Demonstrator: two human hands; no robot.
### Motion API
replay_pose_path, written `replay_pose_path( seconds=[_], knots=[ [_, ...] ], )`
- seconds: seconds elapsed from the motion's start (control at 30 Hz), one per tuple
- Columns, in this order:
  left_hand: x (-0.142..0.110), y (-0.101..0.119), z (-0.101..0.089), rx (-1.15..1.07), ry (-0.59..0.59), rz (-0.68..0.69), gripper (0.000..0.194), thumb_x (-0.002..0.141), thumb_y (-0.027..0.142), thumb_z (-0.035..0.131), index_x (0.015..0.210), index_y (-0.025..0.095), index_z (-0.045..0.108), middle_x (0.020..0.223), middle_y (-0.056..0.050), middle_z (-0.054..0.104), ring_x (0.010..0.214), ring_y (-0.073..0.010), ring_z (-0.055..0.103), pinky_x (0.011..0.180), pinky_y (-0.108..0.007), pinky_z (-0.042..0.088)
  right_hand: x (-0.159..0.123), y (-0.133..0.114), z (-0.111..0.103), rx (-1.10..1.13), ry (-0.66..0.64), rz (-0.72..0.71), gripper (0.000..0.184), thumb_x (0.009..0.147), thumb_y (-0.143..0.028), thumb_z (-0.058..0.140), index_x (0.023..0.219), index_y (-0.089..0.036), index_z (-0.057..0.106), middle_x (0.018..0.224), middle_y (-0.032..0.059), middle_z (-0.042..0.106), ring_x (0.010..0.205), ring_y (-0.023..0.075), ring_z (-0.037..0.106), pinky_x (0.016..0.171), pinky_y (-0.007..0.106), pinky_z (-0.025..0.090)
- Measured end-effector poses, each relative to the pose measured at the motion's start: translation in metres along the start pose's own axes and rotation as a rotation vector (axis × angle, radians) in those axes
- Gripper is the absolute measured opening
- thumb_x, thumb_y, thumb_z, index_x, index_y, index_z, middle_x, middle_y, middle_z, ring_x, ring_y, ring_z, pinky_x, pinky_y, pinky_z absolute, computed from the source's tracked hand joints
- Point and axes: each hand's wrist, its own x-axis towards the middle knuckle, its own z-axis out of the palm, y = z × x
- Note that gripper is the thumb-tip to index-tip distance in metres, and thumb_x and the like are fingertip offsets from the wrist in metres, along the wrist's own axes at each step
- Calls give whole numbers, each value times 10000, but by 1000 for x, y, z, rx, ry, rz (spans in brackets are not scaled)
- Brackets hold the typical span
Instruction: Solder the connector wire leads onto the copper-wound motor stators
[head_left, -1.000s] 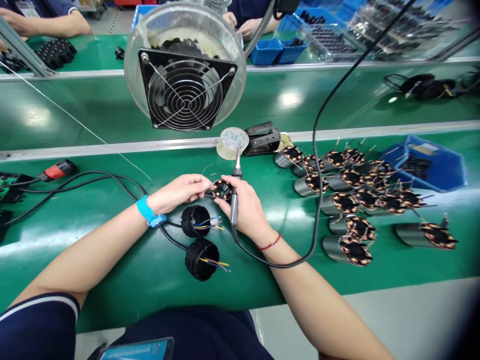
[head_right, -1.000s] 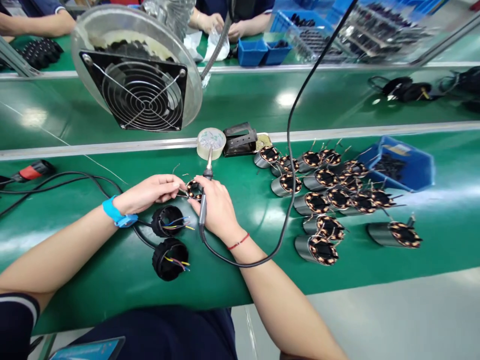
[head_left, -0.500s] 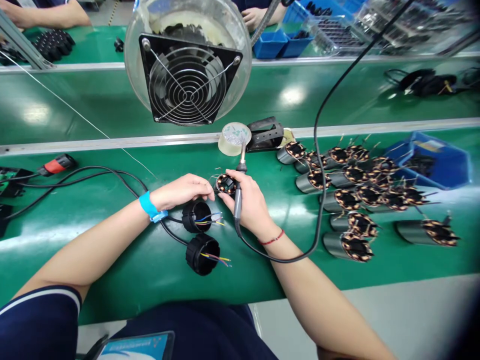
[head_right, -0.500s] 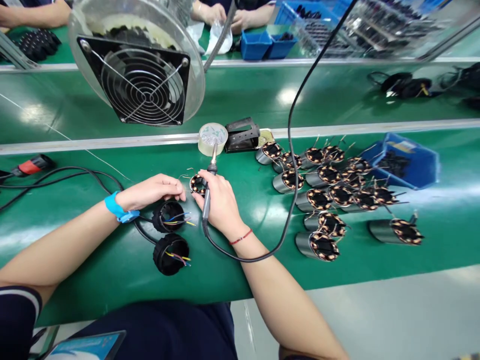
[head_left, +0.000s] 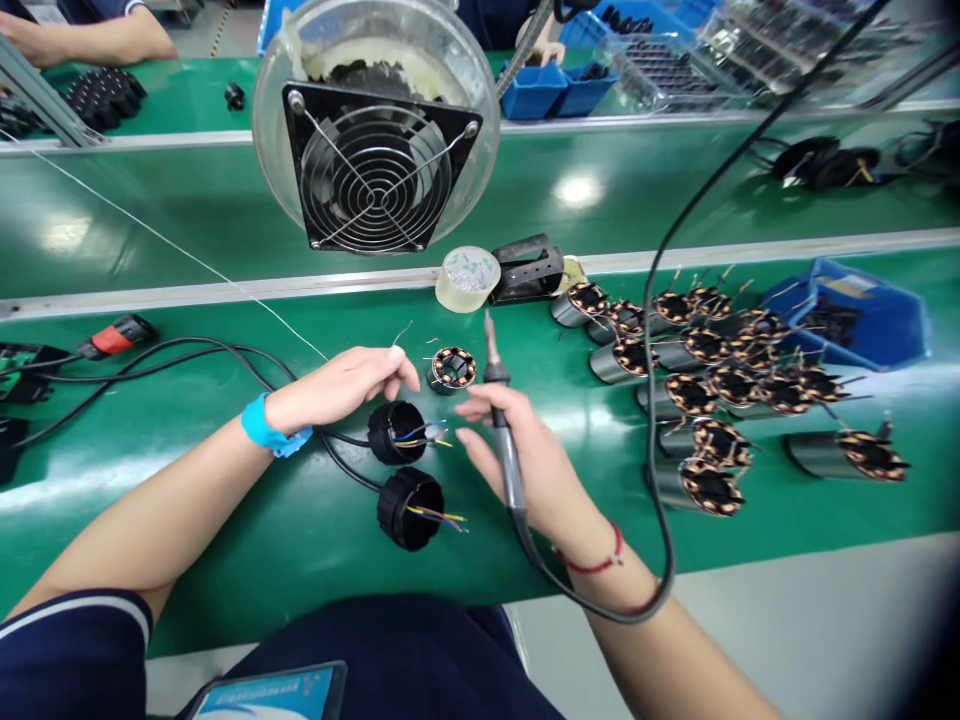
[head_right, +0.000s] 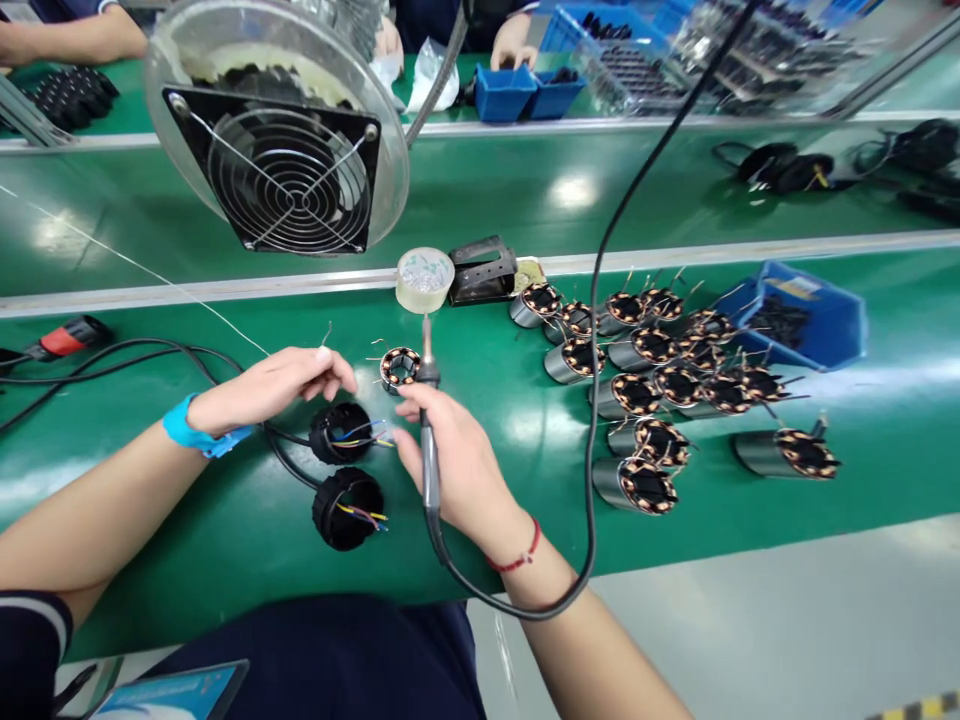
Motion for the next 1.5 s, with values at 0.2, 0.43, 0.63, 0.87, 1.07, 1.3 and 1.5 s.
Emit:
replay_pose_path(
  seconds=[0.2,0.43,0.63,0.87,1.07,1.3,1.5],
  knots=[
    [-8,13,6,-29,-53,-1,448,988,429,306,1008,147,654,581,35,442,557,-98,398,584,-225,344,-9,-7,23,252,-24,130,408,887,-170,547,1250,-290,406,949,17,656,887,165,669,834,352,555],
    [-17,20,20,-152,265,84,315,974,389,369,838,163,541,633,33,497,540,-80,407,539,-206,335,2,-16,28,356,99,106,421,857,-132,572,1220,-289,430,877,-21,630,795,122,642,783,292,542],
    [-25,27,24,735,43,135,394,993,349,327,862,172,654,847,-33,667,775,-172,596,669,-283,390,18,-13,33,445,202,132,413,845,-133,588,1199,-277,430,859,-24,626,778,119,649,761,288,557],
    [-18,18,35,1063,89,100,411,998,369,300,980,231,687,794,-30,624,743,-208,617,587,-321,376,17,-11,36,459,261,17,453,842,-121,599,1220,-285,412,874,-21,605,771,108,648,744,276,575],
    [-19,15,35,1151,127,175,358,983,359,358,993,225,690,777,-39,585,705,-211,581,578,-326,384,16,-9,38,432,284,-16,447,850,-122,588,1229,-276,409,908,-14,596,791,107,657,754,286,579],
    [-23,15,52,1171,399,415,222,941,262,484,1049,136,632,997,-105,634,999,-276,557,808,-391,438,18,-12,40,449,347,-17,400,834,-87,594,1165,-262,455,865,-29,596,765,95,620,754,275,541],
    [-11,-5,64,875,502,504,201,955,190,466,870,143,641,823,-47,693,803,-176,597,800,-341,423,24,-17,42,542,424,150,341,818,-120,601,1094,-249,446,794,-44,602,732,105,601,705,274,490]
  ],
)
